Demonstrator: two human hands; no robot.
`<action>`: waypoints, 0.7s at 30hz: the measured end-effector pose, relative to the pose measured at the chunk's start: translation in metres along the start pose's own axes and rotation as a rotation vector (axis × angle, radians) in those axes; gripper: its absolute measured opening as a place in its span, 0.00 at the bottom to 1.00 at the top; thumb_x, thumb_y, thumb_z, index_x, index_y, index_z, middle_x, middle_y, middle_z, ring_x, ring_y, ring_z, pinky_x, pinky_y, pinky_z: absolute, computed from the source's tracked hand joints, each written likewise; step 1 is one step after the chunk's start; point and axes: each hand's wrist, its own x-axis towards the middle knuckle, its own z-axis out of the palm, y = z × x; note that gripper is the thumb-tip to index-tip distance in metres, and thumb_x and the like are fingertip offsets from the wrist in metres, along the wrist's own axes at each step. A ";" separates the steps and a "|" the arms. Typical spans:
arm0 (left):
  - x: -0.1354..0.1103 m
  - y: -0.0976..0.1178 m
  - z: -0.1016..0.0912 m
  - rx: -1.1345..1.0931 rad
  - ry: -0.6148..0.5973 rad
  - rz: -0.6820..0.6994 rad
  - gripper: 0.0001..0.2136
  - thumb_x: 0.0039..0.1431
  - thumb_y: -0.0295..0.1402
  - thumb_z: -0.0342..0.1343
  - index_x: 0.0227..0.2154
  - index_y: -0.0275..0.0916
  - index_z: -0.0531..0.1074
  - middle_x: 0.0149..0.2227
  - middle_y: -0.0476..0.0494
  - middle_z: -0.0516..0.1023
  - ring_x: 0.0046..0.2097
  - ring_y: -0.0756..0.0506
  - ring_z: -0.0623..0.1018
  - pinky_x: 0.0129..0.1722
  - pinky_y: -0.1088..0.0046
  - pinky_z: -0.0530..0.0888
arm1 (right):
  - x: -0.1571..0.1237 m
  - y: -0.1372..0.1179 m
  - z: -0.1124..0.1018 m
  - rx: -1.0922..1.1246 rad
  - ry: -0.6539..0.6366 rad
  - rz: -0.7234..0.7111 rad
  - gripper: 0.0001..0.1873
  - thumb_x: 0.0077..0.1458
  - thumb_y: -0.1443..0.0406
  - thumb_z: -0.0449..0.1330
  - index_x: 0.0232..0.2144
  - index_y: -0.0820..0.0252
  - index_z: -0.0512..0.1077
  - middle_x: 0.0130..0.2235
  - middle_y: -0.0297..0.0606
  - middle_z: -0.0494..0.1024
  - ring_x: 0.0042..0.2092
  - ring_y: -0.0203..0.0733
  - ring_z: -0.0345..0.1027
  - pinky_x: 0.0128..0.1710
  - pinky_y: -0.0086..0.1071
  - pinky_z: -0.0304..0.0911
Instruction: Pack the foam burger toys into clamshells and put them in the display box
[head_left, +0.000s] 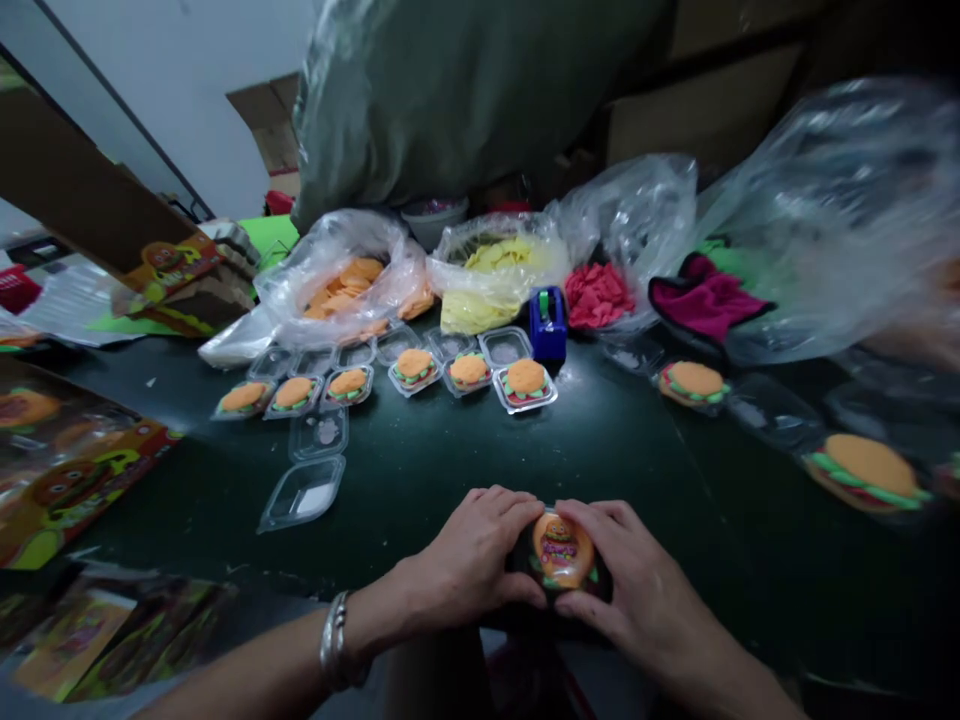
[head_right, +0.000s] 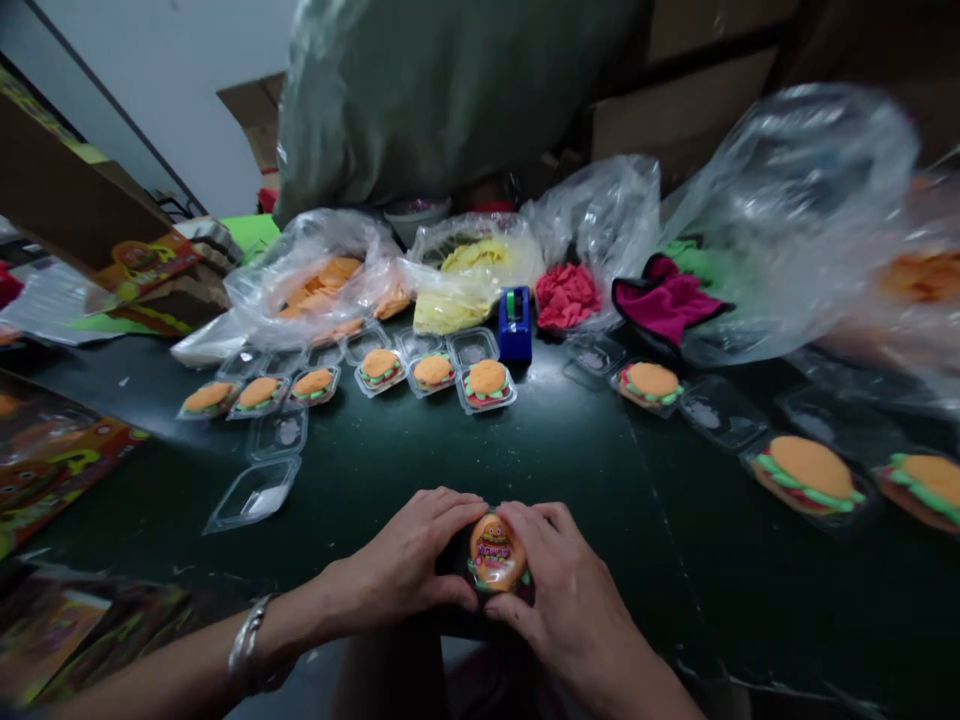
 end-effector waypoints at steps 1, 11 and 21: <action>-0.002 0.000 -0.002 -0.028 -0.007 -0.014 0.32 0.45 0.43 0.68 0.53 0.38 0.66 0.51 0.38 0.73 0.51 0.39 0.71 0.53 0.58 0.66 | -0.001 -0.001 0.001 0.000 0.012 -0.014 0.42 0.39 0.76 0.67 0.56 0.55 0.58 0.50 0.45 0.70 0.50 0.52 0.64 0.48 0.49 0.69; 0.001 0.002 0.005 -0.855 0.206 -0.389 0.17 0.51 0.38 0.59 0.41 0.33 0.75 0.36 0.42 0.77 0.34 0.47 0.73 0.32 0.72 0.69 | -0.025 -0.002 0.031 -0.237 0.397 -0.344 0.32 0.52 0.73 0.61 0.58 0.66 0.58 0.54 0.51 0.69 0.54 0.58 0.57 0.51 0.53 0.63; 0.013 0.024 0.014 -0.981 0.349 -0.386 0.10 0.43 0.35 0.64 0.24 0.33 0.74 0.24 0.50 0.72 0.28 0.51 0.66 0.30 0.75 0.64 | -0.030 0.002 0.037 -0.208 0.499 -0.382 0.25 0.58 0.72 0.58 0.56 0.67 0.60 0.54 0.52 0.69 0.54 0.56 0.57 0.51 0.51 0.61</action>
